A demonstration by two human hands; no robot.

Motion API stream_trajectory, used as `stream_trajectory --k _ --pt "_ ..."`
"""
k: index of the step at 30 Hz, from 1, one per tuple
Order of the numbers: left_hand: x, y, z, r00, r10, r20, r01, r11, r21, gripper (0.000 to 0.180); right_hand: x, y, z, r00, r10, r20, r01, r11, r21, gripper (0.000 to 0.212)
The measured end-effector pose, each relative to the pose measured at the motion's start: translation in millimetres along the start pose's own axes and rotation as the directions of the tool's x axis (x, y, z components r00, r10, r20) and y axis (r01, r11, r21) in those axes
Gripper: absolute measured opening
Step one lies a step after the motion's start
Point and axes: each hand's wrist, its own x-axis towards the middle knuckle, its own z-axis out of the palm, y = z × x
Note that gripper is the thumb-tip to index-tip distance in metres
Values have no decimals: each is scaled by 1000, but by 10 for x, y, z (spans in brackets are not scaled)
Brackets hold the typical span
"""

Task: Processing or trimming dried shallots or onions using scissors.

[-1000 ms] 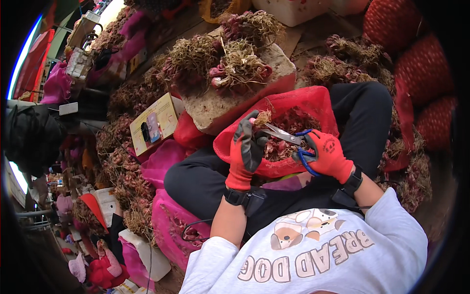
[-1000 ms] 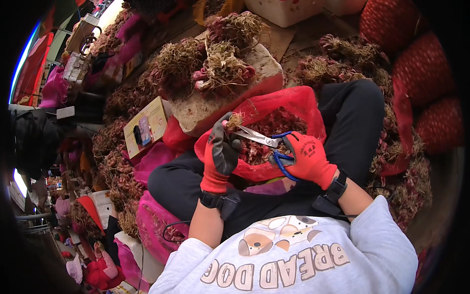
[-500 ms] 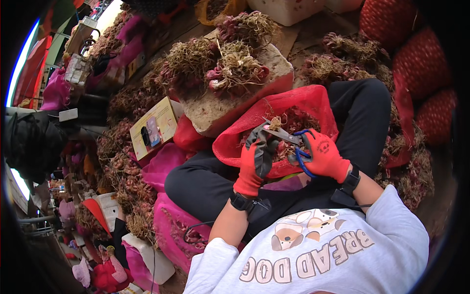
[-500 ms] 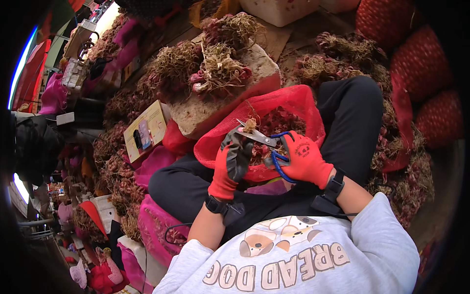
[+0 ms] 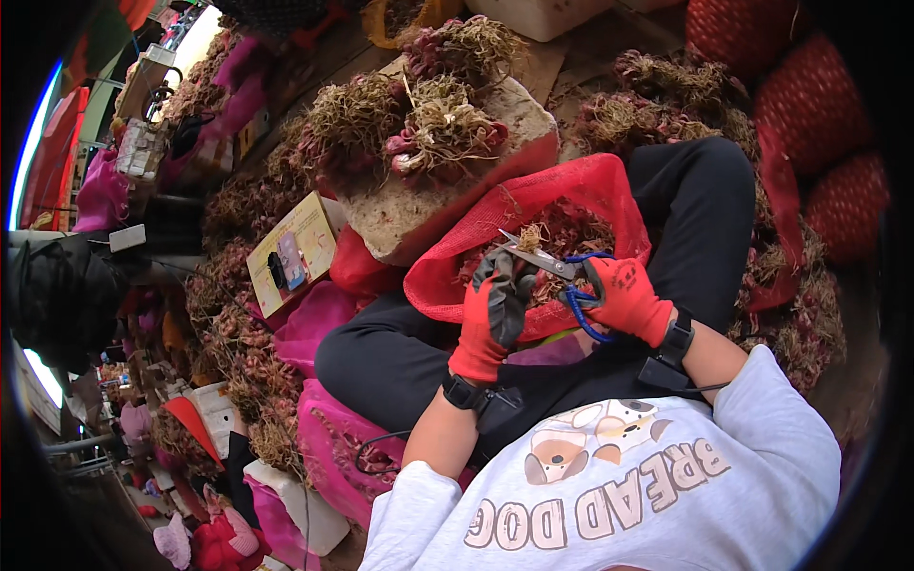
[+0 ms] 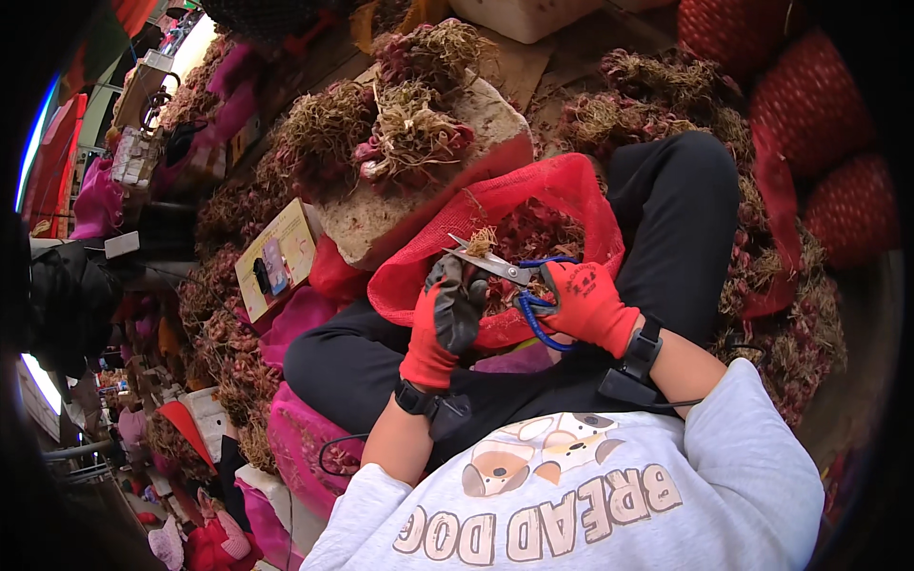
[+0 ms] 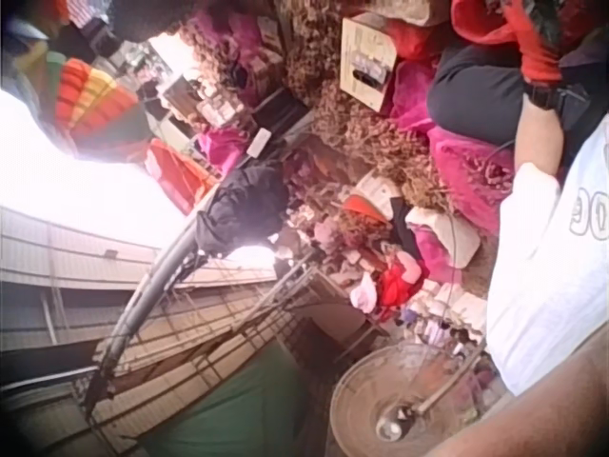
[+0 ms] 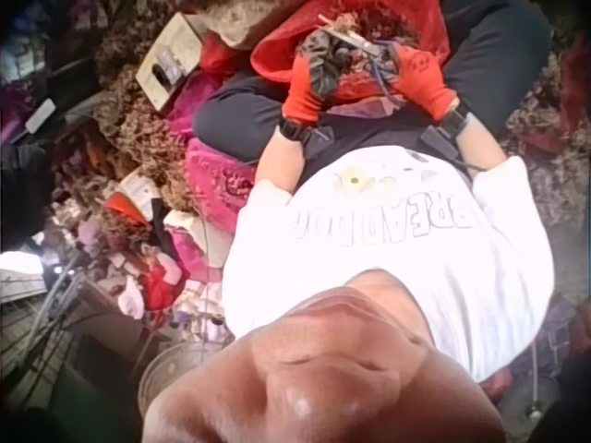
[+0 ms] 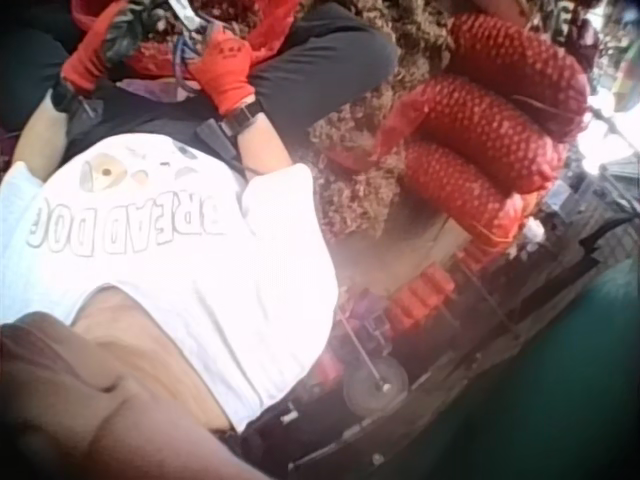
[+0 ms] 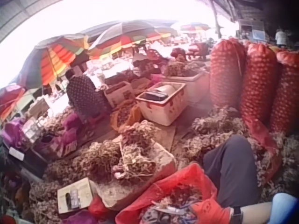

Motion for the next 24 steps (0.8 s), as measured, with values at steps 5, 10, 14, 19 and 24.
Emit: stream_trajectory --k 5,10,14,19,24 --pt "-39 -190 -30 990 -121 71 135 959 -250 17 18 36 -6 997 45 64 -59 966 252 37" --pt "81 -1 -65 867 -457 196 289 141 -947 24 28 -120 -223 963 204 175 -256 894 368 33" --pt "71 -79 -32 926 -368 82 179 236 -955 33 25 -229 -228 992 121 34 -125 964 234 30" --pt "62 -105 12 939 -336 67 185 332 -925 37 4 -99 -101 984 97 151 -147 920 362 28" --pt "101 70 -74 969 -221 -107 87 717 -691 46 -13 -23 -97 797 147 586 -601 287 745 21"
